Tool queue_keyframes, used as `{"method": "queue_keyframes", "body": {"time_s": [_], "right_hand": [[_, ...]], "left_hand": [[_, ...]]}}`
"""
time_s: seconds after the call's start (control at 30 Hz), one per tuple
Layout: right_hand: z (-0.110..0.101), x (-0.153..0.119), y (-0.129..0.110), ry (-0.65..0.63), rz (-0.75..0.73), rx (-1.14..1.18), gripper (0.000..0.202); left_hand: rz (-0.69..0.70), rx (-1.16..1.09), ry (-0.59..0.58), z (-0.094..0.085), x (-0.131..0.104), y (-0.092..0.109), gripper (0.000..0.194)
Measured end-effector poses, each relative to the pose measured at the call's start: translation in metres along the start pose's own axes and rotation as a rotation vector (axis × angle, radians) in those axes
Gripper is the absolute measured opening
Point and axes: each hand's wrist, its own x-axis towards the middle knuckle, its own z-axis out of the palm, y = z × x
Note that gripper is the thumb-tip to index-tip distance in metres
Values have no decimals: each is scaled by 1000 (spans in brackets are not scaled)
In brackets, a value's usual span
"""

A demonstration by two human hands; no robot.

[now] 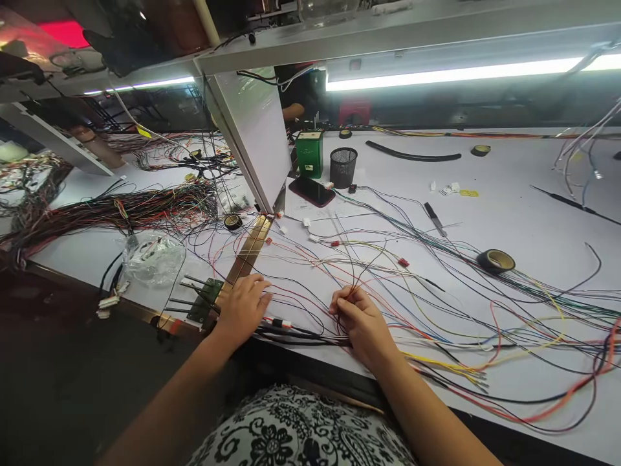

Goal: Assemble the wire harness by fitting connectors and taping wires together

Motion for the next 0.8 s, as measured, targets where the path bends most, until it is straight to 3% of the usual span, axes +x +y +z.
{"method": "queue_keyframes", "body": {"time_s": [0.17,0.23,0.33,0.47,0.57,0.73,0.8], "right_hand": [[-2,-6,5,-4,-34,135,14],[-4,-6,7,-10,-39,173,12],[-7,-4,9,15,-48,237,10],[-10,-2,11,52,-71,236,14],[-9,-3,10,40,-81,32,17],[-4,-12,7,-63,-136,-705,21],[-3,-14,7,-134,-183,-842,21]], "left_hand": [[365,-167,-149,4,16,53,37],[468,-183,-211,10,17,70,35],[493,-145,-277,18,15,82,26],[423,-157,-320,20,14,80,25],[342,-160,-296,16,17,78,24],[333,-95,-352,14,19,81,23],[340,-110,-383,14,20,81,22]]}}
